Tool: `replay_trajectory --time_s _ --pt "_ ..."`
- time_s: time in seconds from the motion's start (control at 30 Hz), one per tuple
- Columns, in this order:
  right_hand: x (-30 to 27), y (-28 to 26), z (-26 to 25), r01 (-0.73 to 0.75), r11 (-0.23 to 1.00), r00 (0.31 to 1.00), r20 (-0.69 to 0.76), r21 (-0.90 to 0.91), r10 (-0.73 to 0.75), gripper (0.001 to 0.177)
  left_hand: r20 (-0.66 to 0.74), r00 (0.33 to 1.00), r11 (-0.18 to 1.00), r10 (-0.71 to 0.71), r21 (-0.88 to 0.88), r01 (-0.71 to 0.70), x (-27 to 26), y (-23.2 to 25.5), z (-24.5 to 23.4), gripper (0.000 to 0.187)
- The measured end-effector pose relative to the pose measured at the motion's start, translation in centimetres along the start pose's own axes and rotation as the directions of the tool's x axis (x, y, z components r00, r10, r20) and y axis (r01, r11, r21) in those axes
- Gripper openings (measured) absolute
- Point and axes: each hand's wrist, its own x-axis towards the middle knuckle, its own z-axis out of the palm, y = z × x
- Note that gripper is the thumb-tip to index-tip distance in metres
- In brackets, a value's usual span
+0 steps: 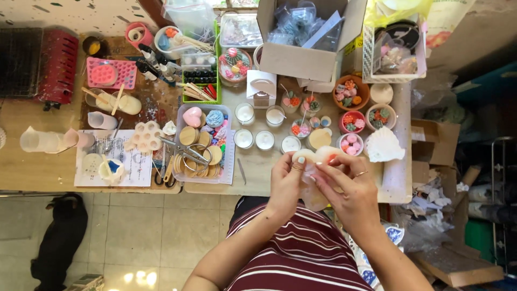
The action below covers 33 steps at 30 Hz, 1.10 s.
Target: Assembling decorative wax flowers onto a base and preparing a scented mixture for candle making.
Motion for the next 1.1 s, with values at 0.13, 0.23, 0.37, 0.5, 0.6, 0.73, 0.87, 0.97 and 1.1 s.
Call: replay_trajectory --time_s 0.13,0.23,0.37,0.5,0.6,0.73,0.87,0.97,1.1 --pt "-0.7 -0.5 -0.4 0.013 0.957 0.999 -0.044 -0.289 -0.027 0.033 -0.061 0.966 0.936 0.251 0.268 -0.226 -1.4 0.4 1.2 0.026" --pt "-1.1 -0.4 -0.5 -0.001 0.942 0.998 -0.058 -0.335 -0.020 0.032 -0.028 0.931 0.833 0.365 0.455 -0.313 -2.1 1.6 2.1 0.028" --pt "-0.6 -0.7 -0.8 -0.065 0.948 0.998 -0.006 -0.311 0.066 0.035 0.046 0.887 0.722 0.459 0.562 -0.403 -2.4 2.1 2.3 0.028" --pt "-0.9 0.9 -0.6 -0.135 0.941 0.987 0.036 -0.312 0.154 0.030 0.060 0.883 0.710 0.465 0.570 -0.413 -2.6 1.5 2.4 0.028" --pt "-1.0 2.0 -0.6 -0.215 0.974 0.967 0.125 -0.068 0.222 0.031 0.023 0.912 0.743 0.410 0.570 -0.349 -2.8 1.0 2.0 0.028" --pt "-1.0 1.6 -0.8 -0.286 0.956 0.945 0.181 0.062 0.271 0.031 0.073 0.878 0.669 0.473 0.618 -0.412 -2.5 0.4 2.1 0.028" --pt "-1.7 3.3 -0.2 -0.383 0.922 0.912 0.182 0.057 0.368 0.026 0.124 0.873 0.579 0.472 0.703 -0.413 -2.2 -0.7 1.8 0.029" --pt "-3.2 5.6 -0.2 -0.366 0.924 0.926 0.143 0.113 0.349 0.020 0.128 0.904 0.617 0.407 0.692 -0.376 -1.5 -2.4 1.7 0.032" --pt "-6.1 7.5 -6.1 -0.563 0.808 0.821 0.001 0.173 0.572 0.018 0.063 0.945 0.747 0.321 0.596 -0.293 0.3 -5.7 0.6 0.029"
